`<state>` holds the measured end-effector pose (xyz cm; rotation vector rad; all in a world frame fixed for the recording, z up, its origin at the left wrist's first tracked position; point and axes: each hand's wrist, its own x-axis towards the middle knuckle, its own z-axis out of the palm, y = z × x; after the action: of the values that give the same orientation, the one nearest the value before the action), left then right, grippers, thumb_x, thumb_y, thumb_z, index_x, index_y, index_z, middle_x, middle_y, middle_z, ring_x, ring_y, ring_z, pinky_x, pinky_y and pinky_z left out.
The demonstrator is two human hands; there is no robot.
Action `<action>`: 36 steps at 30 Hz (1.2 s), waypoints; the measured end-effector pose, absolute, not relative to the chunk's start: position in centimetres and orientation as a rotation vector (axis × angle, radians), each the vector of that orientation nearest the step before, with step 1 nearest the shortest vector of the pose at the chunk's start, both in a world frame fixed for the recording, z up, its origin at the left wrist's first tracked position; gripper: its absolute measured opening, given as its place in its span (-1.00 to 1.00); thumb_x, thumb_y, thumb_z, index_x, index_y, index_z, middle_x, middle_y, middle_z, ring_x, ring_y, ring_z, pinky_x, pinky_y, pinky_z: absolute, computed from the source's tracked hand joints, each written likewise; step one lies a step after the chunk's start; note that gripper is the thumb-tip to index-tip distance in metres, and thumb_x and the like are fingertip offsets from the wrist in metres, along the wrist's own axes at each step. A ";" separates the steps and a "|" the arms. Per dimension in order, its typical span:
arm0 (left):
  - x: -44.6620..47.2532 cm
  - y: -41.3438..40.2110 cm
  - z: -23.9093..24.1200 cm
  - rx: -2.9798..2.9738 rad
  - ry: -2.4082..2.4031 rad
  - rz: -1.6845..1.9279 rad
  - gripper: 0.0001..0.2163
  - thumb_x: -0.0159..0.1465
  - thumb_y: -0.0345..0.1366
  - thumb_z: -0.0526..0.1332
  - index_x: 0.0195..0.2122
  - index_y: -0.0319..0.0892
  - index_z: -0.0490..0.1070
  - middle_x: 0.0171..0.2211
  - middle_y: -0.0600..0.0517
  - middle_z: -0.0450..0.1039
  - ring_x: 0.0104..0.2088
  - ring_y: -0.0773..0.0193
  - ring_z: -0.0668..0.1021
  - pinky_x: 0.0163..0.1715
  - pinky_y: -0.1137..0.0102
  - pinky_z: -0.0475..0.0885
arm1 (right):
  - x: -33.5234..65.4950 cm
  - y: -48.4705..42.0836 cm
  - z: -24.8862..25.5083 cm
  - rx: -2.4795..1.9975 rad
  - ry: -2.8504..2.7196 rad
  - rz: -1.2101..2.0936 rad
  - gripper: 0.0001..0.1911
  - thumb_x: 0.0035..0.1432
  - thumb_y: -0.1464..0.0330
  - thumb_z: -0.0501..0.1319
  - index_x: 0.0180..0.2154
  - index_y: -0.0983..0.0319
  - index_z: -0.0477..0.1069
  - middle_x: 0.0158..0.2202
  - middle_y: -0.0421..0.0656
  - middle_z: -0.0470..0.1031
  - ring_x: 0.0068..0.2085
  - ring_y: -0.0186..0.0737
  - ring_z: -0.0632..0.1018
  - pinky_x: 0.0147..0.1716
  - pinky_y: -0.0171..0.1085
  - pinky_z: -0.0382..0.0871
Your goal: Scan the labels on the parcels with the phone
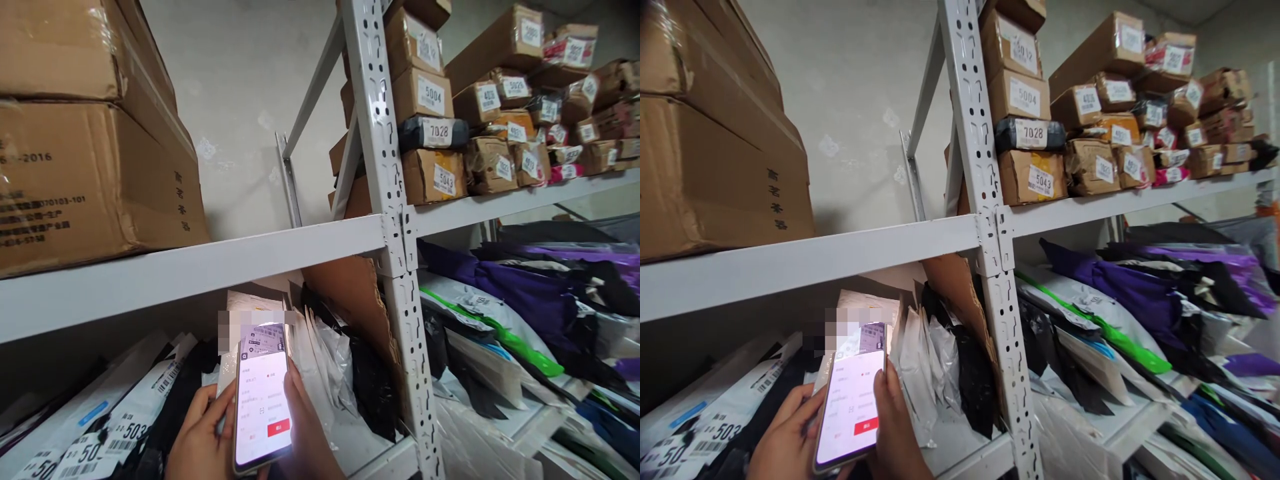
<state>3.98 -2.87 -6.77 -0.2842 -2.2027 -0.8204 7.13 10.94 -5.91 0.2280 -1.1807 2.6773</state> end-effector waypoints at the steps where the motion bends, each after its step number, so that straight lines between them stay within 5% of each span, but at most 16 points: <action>1: 4.0 -2.9 -6.7 -0.278 -2.212 -0.823 -0.62 0.31 -0.11 -0.03 -0.10 0.06 0.58 -0.16 0.09 0.47 -0.40 0.35 0.56 -0.51 0.51 0.39 | 7.2 11.0 -5.9 0.220 -1.200 2.657 -0.04 -0.18 -0.25 0.26 0.13 0.21 0.36 0.16 0.00 0.44 0.15 0.01 0.45 0.09 -0.13 0.33; 5: 3.6 -3.2 -6.6 -0.329 -2.296 -0.861 -0.64 0.25 -0.06 0.03 -0.14 0.05 0.60 -0.18 0.07 0.48 -0.40 0.32 0.57 -0.53 0.51 0.41 | 7.1 11.3 -6.1 0.224 -1.240 2.614 -0.08 -0.17 -0.25 0.25 0.09 0.22 0.39 0.19 0.00 0.40 0.22 0.00 0.36 0.12 -0.16 0.28; 10: 4.5 -2.4 -6.2 -0.266 -2.228 -0.878 -0.61 0.30 -0.11 -0.03 -0.14 0.00 0.59 -0.16 0.03 0.45 -0.37 0.28 0.55 -0.46 0.45 0.40 | 6.9 11.4 -6.2 0.368 -1.187 2.692 -0.17 -0.04 -0.20 0.23 0.11 0.20 0.33 -0.03 -0.05 0.57 -0.09 -0.10 0.58 -0.12 -0.21 0.41; 18: 4.7 -2.4 -6.2 -0.279 -2.245 -0.869 -0.62 0.29 -0.15 -0.03 -0.13 -0.03 0.58 -0.14 0.03 0.44 -0.33 0.25 0.54 -0.40 0.42 0.40 | 6.9 11.3 -6.4 0.413 -1.112 2.736 -0.24 0.03 -0.12 0.25 0.12 0.22 0.31 -0.09 -0.05 0.58 -0.18 -0.15 0.59 -0.22 -0.26 0.43; 24: 4.1 -2.9 -6.1 -0.296 -2.384 -0.892 -0.60 0.18 -0.13 0.03 -0.09 -0.08 0.57 -0.13 -0.01 0.42 -0.34 0.23 0.56 -0.41 0.41 0.42 | 8.2 12.4 -6.7 0.903 -1.044 2.955 -0.11 -0.07 0.36 0.34 0.27 0.15 0.02 -0.07 -0.02 0.56 -0.35 -0.14 0.62 -0.58 -0.36 0.41; 28: 5.0 -1.8 -4.6 -0.203 -2.514 -0.758 -0.56 0.23 -0.18 -0.07 -0.04 -0.06 0.53 -0.11 -0.03 0.40 -0.30 0.20 0.54 -0.34 0.35 0.38 | 9.6 13.0 -6.9 0.880 -1.118 2.949 -0.10 -0.11 0.51 0.29 0.26 0.10 0.02 -0.02 -0.06 0.54 -0.29 -0.14 0.63 -0.57 -0.38 0.44; 36: 5.4 -0.4 -0.3 -0.314 -2.826 -0.195 -0.58 0.29 -0.22 -0.05 0.11 0.00 0.40 -0.16 -0.08 0.47 -0.29 0.11 0.56 -0.38 0.35 0.33 | 11.4 13.5 -7.0 0.840 -1.258 2.780 -0.18 -0.04 0.45 0.32 0.23 0.11 0.05 -0.06 -0.06 0.55 -0.23 -0.08 0.64 -0.48 -0.27 0.51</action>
<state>5.40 -0.38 -0.26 -0.3141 -2.8261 -0.1951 11.39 13.53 -6.98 0.8401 -1.2578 2.7800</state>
